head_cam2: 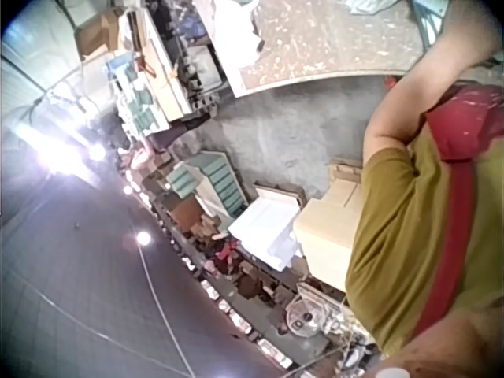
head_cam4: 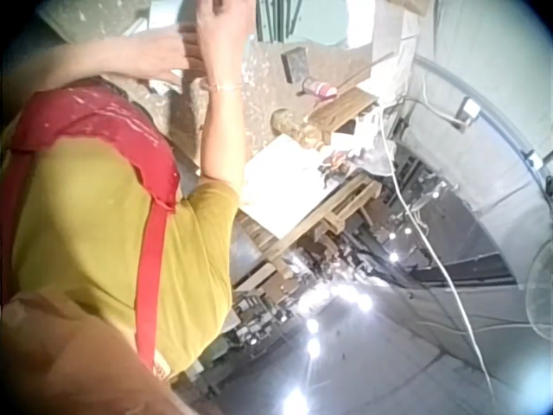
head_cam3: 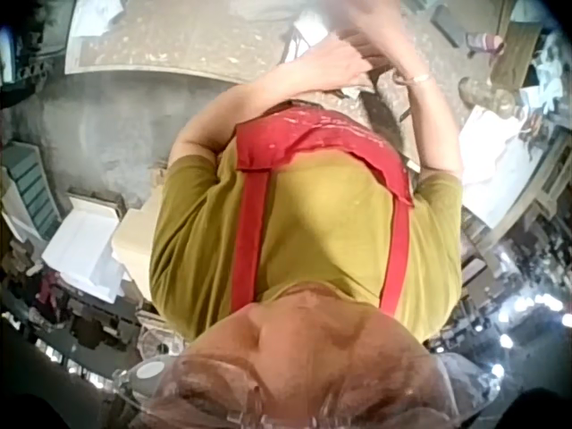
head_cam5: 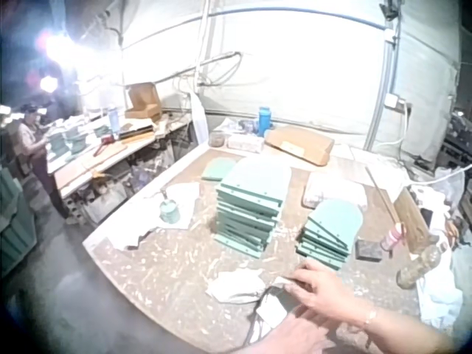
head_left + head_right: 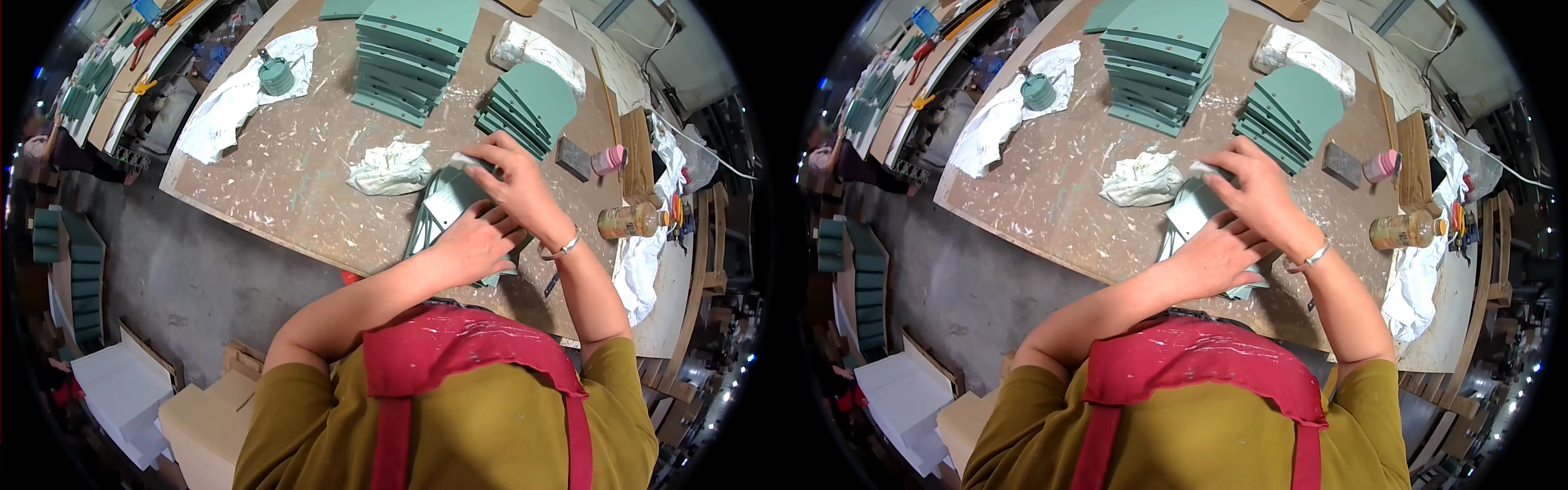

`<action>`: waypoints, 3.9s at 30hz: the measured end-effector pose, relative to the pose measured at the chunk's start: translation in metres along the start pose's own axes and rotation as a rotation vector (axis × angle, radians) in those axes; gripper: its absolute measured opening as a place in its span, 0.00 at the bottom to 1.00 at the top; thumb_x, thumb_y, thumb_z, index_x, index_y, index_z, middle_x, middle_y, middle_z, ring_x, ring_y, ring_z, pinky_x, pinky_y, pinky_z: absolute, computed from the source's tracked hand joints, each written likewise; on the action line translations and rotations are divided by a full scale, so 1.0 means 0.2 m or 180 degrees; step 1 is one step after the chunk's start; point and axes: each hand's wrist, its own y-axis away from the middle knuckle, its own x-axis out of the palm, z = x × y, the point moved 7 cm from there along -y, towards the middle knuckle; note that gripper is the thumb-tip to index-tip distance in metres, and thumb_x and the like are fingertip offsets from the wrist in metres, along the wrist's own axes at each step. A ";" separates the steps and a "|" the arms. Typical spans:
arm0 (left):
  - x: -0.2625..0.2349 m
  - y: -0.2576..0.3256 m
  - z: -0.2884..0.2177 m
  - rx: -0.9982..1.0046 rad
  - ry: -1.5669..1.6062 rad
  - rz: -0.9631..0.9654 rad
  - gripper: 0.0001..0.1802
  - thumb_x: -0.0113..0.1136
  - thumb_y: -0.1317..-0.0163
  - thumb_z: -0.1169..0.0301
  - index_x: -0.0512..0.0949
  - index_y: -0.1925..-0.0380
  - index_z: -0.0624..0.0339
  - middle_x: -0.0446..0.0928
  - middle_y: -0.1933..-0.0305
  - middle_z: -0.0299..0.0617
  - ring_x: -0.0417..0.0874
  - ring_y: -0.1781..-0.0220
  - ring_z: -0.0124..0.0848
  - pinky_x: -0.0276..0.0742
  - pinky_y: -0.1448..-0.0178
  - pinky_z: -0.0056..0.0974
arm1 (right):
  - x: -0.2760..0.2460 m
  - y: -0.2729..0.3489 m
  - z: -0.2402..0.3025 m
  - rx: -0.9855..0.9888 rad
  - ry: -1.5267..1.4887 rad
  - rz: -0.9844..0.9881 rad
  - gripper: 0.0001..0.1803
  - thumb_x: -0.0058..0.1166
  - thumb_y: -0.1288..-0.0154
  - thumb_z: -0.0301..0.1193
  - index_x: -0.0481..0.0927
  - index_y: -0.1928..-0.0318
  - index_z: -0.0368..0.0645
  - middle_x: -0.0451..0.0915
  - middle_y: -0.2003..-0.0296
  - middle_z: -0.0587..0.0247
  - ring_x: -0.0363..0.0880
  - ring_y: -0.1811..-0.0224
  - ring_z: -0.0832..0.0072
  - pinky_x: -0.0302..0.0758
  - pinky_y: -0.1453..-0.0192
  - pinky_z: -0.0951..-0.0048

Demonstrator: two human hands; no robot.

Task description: The person uses a sanding block to sand the edges and surfaces of curved wooden pieces. They pick up individual pieces from a stack, sand several sides and edges, and then place them into a new stack or set them aside on the workbench.

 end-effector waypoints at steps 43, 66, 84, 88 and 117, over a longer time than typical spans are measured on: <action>0.03 0.02 0.07 0.0011 -0.0152 0.0386 0.33 0.56 0.32 0.52 0.69 0.34 0.59 0.62 0.25 0.44 0.60 0.24 0.44 0.54 0.24 0.54 | -0.23 0.26 -0.33 0.1685 0.1142 -0.1399 0.13 0.61 0.37 0.29 0.83 0.53 0.37 0.75 0.61 0.53 0.79 0.60 0.56 0.76 0.54 0.62; 0.00 -0.02 0.05 -0.0037 -0.0332 0.0610 0.34 0.61 0.36 0.54 0.69 0.33 0.54 0.60 0.24 0.43 0.61 0.24 0.42 0.56 0.25 0.54 | -0.32 0.63 -0.48 0.1653 -0.0698 -0.1913 0.18 0.59 0.33 0.28 0.80 0.44 0.38 0.78 0.53 0.58 0.78 0.51 0.68 0.74 0.47 0.70; -0.02 -0.06 0.01 -0.0171 -0.0341 0.0896 0.34 0.65 0.39 0.61 0.68 0.33 0.54 0.62 0.25 0.44 0.63 0.24 0.45 0.58 0.25 0.54 | -0.25 0.73 -0.54 0.0764 -0.0853 -0.1381 0.23 0.57 0.38 0.23 0.78 0.41 0.38 0.78 0.49 0.53 0.78 0.45 0.59 0.73 0.39 0.65; -0.02 -0.04 0.01 -0.0223 -0.0323 0.0827 0.33 0.64 0.37 0.62 0.67 0.33 0.54 0.62 0.25 0.44 0.63 0.24 0.46 0.57 0.25 0.54 | -0.15 0.90 -0.38 0.0844 -0.0651 -0.1471 0.22 0.58 0.39 0.21 0.79 0.42 0.37 0.78 0.51 0.53 0.78 0.48 0.59 0.75 0.42 0.66; -0.08 -0.10 0.17 0.0876 -0.0651 0.0783 0.31 0.55 0.31 0.56 0.67 0.33 0.61 0.64 0.28 0.47 0.66 0.30 0.44 0.68 0.38 0.51 | 0.18 1.13 0.09 0.1765 -0.0171 -0.2214 0.21 0.65 0.44 0.25 0.83 0.48 0.42 0.81 0.56 0.58 0.76 0.47 0.62 0.62 0.35 0.61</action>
